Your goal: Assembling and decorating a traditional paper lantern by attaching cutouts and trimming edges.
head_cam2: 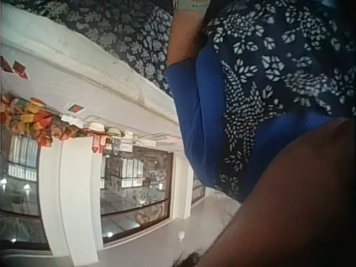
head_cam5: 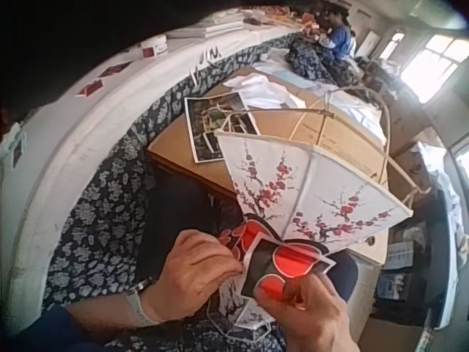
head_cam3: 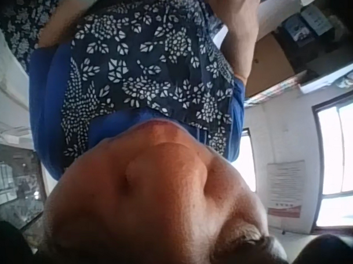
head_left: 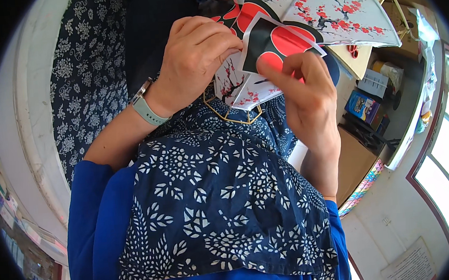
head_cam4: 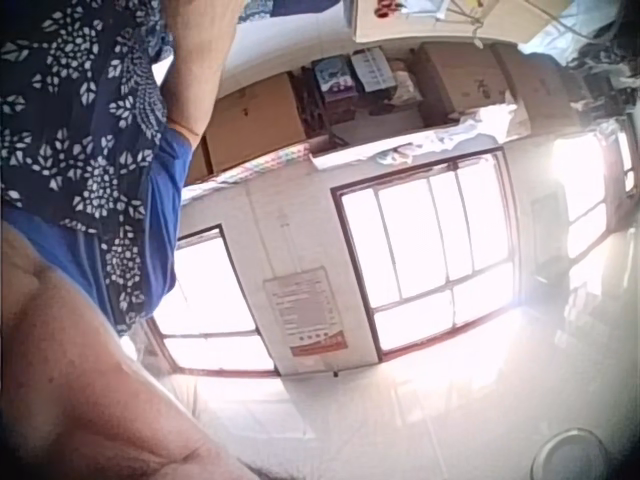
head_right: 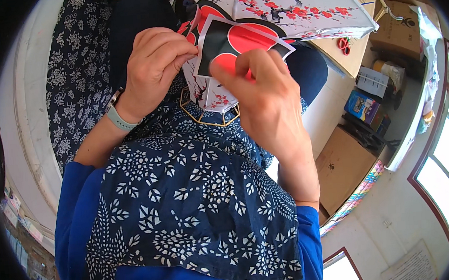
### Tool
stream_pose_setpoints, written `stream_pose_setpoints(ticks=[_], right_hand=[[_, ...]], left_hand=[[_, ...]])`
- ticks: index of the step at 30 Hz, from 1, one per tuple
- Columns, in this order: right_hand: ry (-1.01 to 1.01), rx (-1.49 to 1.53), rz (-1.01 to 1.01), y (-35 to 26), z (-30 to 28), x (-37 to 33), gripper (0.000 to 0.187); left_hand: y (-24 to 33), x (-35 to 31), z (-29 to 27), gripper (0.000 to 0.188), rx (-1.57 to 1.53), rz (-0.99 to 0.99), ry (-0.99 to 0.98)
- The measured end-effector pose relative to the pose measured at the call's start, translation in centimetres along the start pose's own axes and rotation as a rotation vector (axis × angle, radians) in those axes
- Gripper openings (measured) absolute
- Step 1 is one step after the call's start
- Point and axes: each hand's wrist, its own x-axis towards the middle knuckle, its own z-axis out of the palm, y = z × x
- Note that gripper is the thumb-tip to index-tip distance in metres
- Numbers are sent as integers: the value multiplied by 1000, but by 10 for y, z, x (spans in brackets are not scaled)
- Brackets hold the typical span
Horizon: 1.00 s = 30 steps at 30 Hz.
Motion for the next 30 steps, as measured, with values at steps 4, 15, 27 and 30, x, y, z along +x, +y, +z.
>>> stream_pose_setpoints(ticks=[4, 15, 27, 30], right_hand=[[39, 209, 41, -2, 1, -3, 31], [58, 75, 26, 12, 6, 14, 12], [50, -51, 74, 46, -25, -37, 12], [-82, -150, 204, 59, -27, -54, 10]], left_hand=[[1, 0, 0, 15, 6, 0, -11], [2, 4, -1, 14, 42, 21, -36], [3, 5, -4, 16, 33, 20, -83], [3, 4, -6, 17, 37, -2, -92]])
